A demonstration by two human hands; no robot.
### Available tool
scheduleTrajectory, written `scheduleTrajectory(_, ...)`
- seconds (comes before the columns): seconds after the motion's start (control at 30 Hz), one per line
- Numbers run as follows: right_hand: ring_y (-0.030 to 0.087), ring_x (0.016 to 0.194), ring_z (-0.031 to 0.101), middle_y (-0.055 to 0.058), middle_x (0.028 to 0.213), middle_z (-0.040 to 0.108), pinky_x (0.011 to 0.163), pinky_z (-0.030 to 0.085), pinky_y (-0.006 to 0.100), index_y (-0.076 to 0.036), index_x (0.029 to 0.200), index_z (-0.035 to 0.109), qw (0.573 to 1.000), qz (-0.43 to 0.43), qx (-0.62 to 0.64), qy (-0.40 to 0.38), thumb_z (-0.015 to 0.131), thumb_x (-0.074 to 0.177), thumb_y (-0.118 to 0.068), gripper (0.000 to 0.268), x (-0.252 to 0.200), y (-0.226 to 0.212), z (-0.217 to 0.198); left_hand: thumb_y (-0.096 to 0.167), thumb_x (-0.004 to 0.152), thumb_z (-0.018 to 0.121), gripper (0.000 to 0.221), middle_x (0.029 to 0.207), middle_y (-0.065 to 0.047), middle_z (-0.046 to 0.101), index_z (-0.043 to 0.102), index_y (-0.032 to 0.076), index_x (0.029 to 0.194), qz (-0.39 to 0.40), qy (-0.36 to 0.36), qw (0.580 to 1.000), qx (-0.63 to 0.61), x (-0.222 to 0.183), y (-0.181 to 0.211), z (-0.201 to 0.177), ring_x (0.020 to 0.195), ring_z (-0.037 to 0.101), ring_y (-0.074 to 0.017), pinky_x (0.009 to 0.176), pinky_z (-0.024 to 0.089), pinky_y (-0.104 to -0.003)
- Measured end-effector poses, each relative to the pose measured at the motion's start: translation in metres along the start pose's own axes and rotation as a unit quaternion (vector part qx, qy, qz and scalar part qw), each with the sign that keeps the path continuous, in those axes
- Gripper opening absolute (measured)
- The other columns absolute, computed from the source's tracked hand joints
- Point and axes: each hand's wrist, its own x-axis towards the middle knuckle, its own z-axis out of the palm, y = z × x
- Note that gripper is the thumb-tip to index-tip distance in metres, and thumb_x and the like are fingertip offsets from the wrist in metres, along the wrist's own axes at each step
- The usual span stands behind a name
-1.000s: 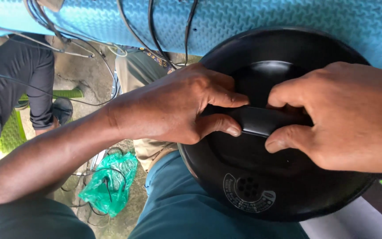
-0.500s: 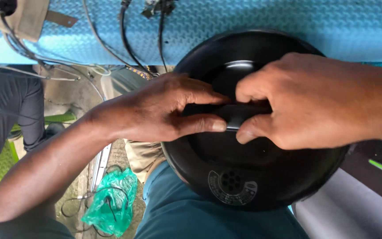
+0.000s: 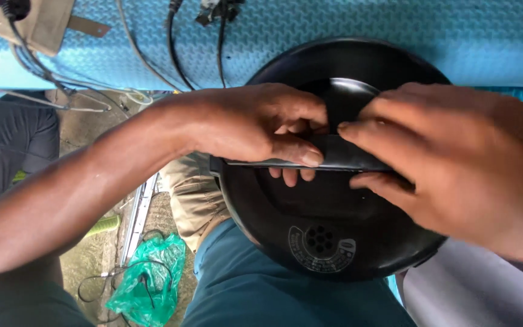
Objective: Attaching a plastic handle to the lid of an electric rice cooker during a repair process.
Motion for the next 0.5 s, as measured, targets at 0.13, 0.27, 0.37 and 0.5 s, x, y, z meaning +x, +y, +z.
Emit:
scheduleTrajectory(0.13,0.025,0.087,0.064,0.006,0.111,0.067,0.070,0.047,0.037,-0.004,0.123,0.071,0.972,-0.032,-0.226,0.055,0.045,0.116,-0.035,0.041,-0.011,-0.025,-0.009,0.017,0.102,0.062,0.010,0.080,-0.001,0.075,0.066,0.010,0.096,0.046,-0.007,0.999,0.009,-0.002,-0.002,-0.004,0.070,0.071,-0.0095,0.067,0.062,-0.026)
scheduleTrajectory(0.27,0.027,0.088,0.070,0.011,0.099,0.069,0.073,0.053,0.038,-0.002,0.105,0.075,0.956,-0.096,-0.264,0.085,0.069,0.115,-0.016,0.018,-0.017,-0.031,-0.007,0.024,0.100,0.061,0.021,0.080,-0.002,0.075,0.067,0.009,0.087,0.046,-0.020,0.999,0.011,0.000,-0.002,-0.005,0.068,0.070,-0.0104,0.066,0.061,-0.027)
scheduleTrajectory(0.37,0.027,0.079,0.067,0.012,0.089,0.070,0.069,0.049,0.038,0.001,0.088,0.073,0.941,-0.146,-0.285,0.105,0.074,0.112,-0.004,0.024,-0.013,-0.030,-0.007,0.036,0.094,0.056,0.032,0.081,-0.003,0.077,0.070,0.008,0.087,0.006,-0.010,1.000,0.010,-0.001,0.014,-0.003,0.067,0.072,-0.0115,0.064,0.062,-0.026)
scheduleTrajectory(0.5,0.027,0.067,0.059,0.014,0.082,0.067,0.062,0.046,0.038,0.006,0.086,0.072,0.937,-0.184,-0.274,0.116,0.069,0.109,0.001,0.024,-0.006,-0.030,-0.006,0.050,0.084,0.058,0.041,0.081,-0.003,0.081,0.067,0.010,0.079,-0.022,0.013,0.999,0.032,0.000,0.019,0.005,0.066,0.077,-0.0098,0.058,0.062,-0.022)
